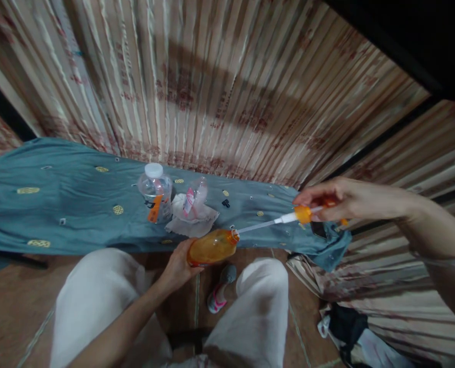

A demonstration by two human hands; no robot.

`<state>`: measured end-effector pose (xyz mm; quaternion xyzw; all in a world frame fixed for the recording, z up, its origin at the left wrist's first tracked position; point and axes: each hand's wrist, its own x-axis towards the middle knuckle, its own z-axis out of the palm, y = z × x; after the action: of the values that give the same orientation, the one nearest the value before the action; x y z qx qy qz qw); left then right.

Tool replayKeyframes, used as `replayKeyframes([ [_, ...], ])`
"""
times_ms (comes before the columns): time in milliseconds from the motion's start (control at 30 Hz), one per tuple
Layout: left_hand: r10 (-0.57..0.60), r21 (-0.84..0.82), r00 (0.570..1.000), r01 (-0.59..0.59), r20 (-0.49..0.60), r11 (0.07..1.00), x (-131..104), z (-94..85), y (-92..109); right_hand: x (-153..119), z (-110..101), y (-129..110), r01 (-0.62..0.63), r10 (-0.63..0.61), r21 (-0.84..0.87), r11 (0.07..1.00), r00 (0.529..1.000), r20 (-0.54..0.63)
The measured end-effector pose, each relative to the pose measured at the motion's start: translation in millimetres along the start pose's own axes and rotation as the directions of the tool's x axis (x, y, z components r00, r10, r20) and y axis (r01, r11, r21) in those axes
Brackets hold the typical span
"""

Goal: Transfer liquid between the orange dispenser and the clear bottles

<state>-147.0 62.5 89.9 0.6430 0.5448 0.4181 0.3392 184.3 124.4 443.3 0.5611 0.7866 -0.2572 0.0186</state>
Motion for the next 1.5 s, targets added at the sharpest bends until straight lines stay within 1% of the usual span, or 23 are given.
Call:
replayKeyframes([
  [100,0.002,0.016,1.0,-0.002,0.009,1.0,-0.4,0.4,2.2,17.9,21.2,-26.5,0.099,-0.094,-0.1,0.99,0.994,0.052],
  [200,0.017,0.003,1.0,-0.017,-0.002,1.0,-0.9,0.0,4.0,40.3,45.2,-54.3,0.202,-0.178,-0.179,0.963,0.974,0.144],
  [267,0.015,-0.005,1.0,-0.015,-0.01,1.0,-0.9,-0.9,5.0,55.1,55.4,-70.4,0.256,-0.205,-0.224,0.94,0.952,0.226],
  [333,0.0,-0.008,1.0,-0.001,-0.011,1.0,-0.9,-1.8,5.9,66.2,60.7,-81.9,0.278,-0.203,-0.264,0.924,0.938,0.28],
  [467,-0.023,-0.012,1.0,0.023,-0.015,1.0,-1.4,-2.7,6.6,75.6,66.1,-91.9,0.288,-0.192,-0.324,0.901,0.935,0.299],
  [767,-0.004,-0.006,1.0,0.004,-0.031,1.0,-2.5,-1.6,5.8,87.2,75.6,-103.3,0.288,-0.137,-0.46,0.84,0.933,0.334],
  [900,-0.038,-0.03,0.999,0.038,-0.015,0.999,-0.5,-1.8,8.0,97.4,76.0,-104.5,0.311,-0.137,-0.432,0.847,0.911,0.389],
  [967,-0.063,-0.061,0.998,0.063,-0.003,0.996,1.0,-2.3,10.2,103.6,73.6,-103.6,0.33,-0.165,-0.386,0.861,0.9,0.403],
  [1033,-0.091,-0.116,0.996,0.092,0.013,0.989,2.8,-2.6,13.6,109.1,68.6,-99.1,0.348,-0.209,-0.295,0.89,0.886,0.414],
  [1100,-0.106,-0.199,0.994,0.11,0.029,0.974,5.6,-2.4,18.2,112.8,62.3,-88.2,0.337,-0.268,-0.118,0.934,0.88,0.393],
  [1133,-0.105,-0.246,0.994,0.111,0.038,0.963,7.7,-2.1,20.9,113.6,59.8,-79.9,0.311,-0.293,0.004,0.95,0.89,0.35],
  [1167,-0.1,-0.293,0.994,0.109,0.045,0.95,10.5,-1.7,24.1,113.7,58.2,-70.1,0.275,-0.306,0.143,0.951,0.909,0.283],
  [1200,-0.093,-0.337,0.994,0.106,0.056,0.936,14.1,-1.3,27.6,113.3,58.0,-59.4,0.236,-0.299,0.289,0.928,0.934,0.197],
  [1233,-0.084,-0.369,0.994,0.103,0.067,0.924,18.7,-1.0,31.5,112.6,59.4,-48.3,0.204,-0.272,0.433,0.878,0.957,0.101],
  [1267,-0.076,-0.388,0.994,0.1,0.078,0.916,24.3,-0.9,35.8,111.8,62.1,-37.7,0.198,-0.252,0.557,0.807,0.968,0.021],
  [1300,-0.069,-0.395,0.994,0.097,0.084,0.913,30.9,-1.0,40.5,111.1,66.0,-28.3,0.213,-0.258,0.65,0.73,0.966,-0.026],
  [1333,-0.062,-0.393,0.994,0.092,0.087,0.915,38.4,-1.2,45.5,110.7,70.4,-20.6,0.246,-0.284,0.714,0.655,0.956,-0.069],
  [1400,-0.038,-0.383,0.994,0.073,0.098,0.921,55.7,-1.6,55.4,111.5,78.6,-11.1,0.31,-0.358,0.791,0.528,0.926,-0.124],
  [1467,-0.008,-0.383,0.995,0.047,0.104,0.923,74.7,-0.9,64.1,114.5,83.2,-8.0,0.365,-0.41,0.812,0.455,0.895,-0.173],
  [1500,0.003,-0.383,0.995,0.036,0.1,0.923,84.2,0.1,67.6,116.8,83.6,-7.6,0.388,-0.421,0.808,0.444,0.886,-0.194],
])
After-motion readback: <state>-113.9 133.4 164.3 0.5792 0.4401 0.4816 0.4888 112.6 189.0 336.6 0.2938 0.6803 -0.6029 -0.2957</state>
